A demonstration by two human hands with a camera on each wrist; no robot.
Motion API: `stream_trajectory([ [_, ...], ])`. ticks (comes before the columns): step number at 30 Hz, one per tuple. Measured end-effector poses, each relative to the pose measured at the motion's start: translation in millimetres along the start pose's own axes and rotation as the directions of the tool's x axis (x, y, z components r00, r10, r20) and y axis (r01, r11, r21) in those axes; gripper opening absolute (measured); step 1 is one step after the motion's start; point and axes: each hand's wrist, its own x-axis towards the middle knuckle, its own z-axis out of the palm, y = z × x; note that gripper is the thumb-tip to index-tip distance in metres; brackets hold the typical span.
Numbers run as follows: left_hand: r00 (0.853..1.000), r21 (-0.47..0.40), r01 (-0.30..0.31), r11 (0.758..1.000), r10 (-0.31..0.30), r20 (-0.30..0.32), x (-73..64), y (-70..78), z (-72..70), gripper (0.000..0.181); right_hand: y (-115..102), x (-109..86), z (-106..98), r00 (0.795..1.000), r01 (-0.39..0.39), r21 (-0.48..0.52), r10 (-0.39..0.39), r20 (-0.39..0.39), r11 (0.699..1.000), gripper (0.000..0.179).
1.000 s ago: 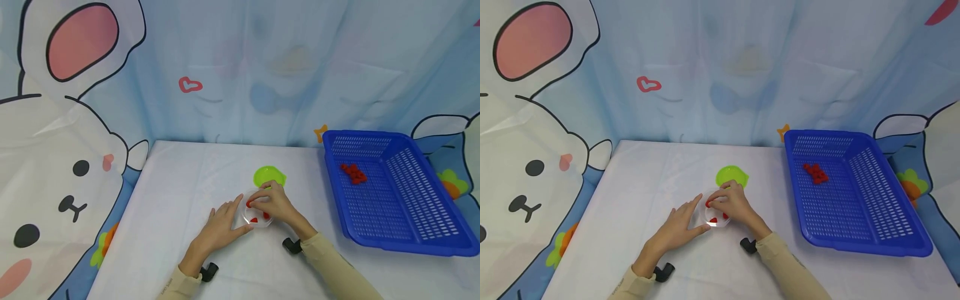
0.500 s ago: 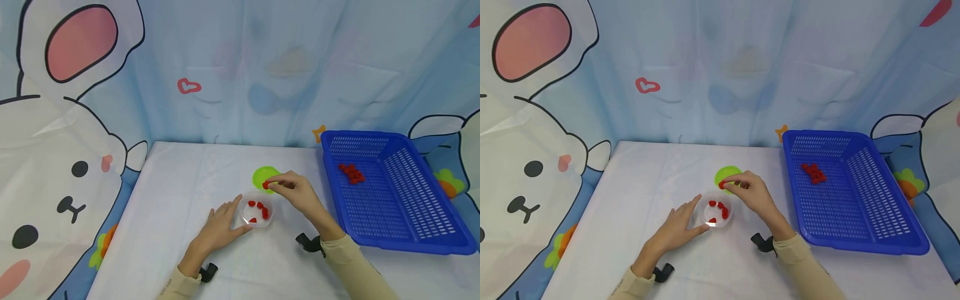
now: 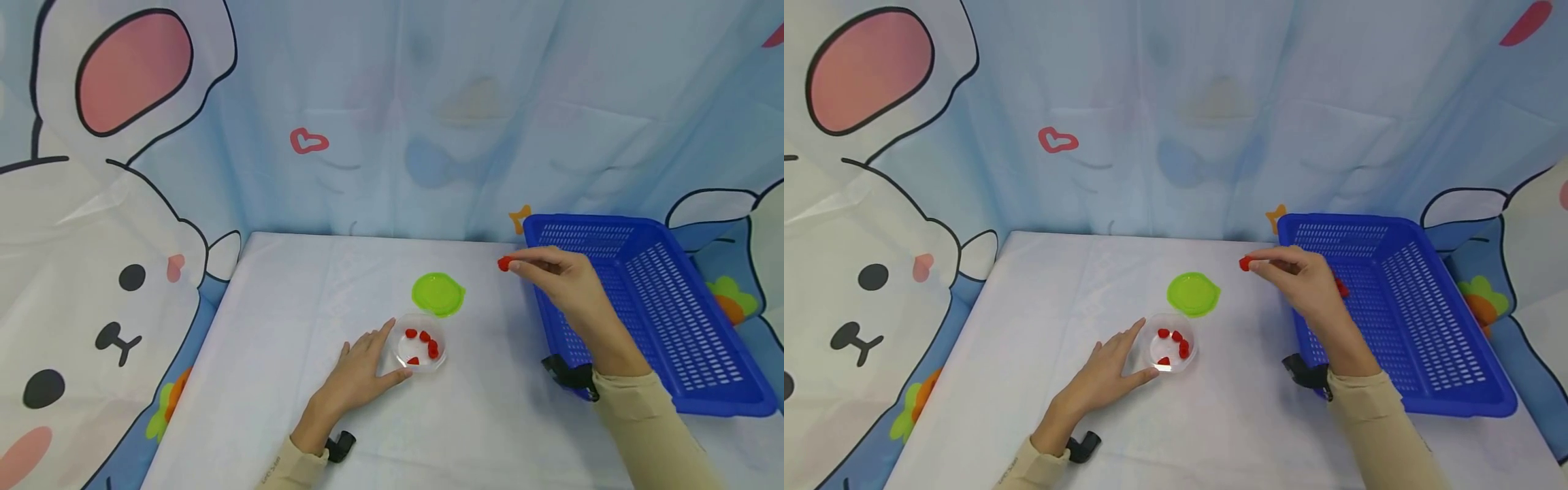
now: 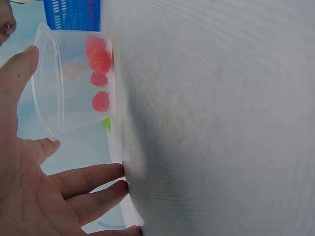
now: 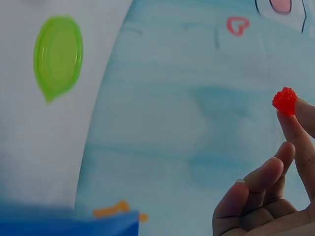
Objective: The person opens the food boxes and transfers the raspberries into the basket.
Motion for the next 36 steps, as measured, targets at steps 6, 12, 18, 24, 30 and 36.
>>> stream_trajectory([
  [6, 1.0, 0.0, 0.005, 1.0, -0.005, -0.001, 1.2, -0.8, 1.9, 0.093, 29.9, 16.9, -52.0, 0.987, -0.151, -0.072, 0.146, -0.065, 0.986, 0.057],
  [12, 1.0, 0.005, 0.006, 1.0, -0.006, 0.0, 2.6, -0.9, 2.8, 0.093, 82.3, 35.6, -95.8, 0.958, -0.278, -0.156, 0.263, -0.111, 0.948, 0.069],
  [18, 1.0, 0.016, 0.017, 1.0, -0.017, 0.008, 4.5, -0.7, 3.3, 0.093, 136.2, 43.4, -128.0, 0.885, -0.464, -0.105, 0.454, -0.107, 0.88, 0.078],
  [24, 1.0, 0.013, 0.018, 1.0, -0.018, 0.002, 6.9, 0.4, 2.2, 0.093, 170.3, 46.7, -142.6, 0.842, -0.538, -0.076, 0.53, -0.104, 0.84, 0.09],
  [30, 1.0, 0.013, 0.01, 1.0, -0.01, -0.001, 7.2, 0.7, 1.1, 0.094, 191.1, 46.5, -148.4, 0.835, -0.551, -0.14, 0.545, -0.084, 0.823, 0.089],
  [36, 1.0, 0.012, 0.018, 1.0, -0.018, 0.009, 6.7, 0.6, 1.0, 0.094, 206.8, 44.8, -150.5, 0.818, -0.554, -0.268, 0.575, -0.001, 0.788, 0.08],
])
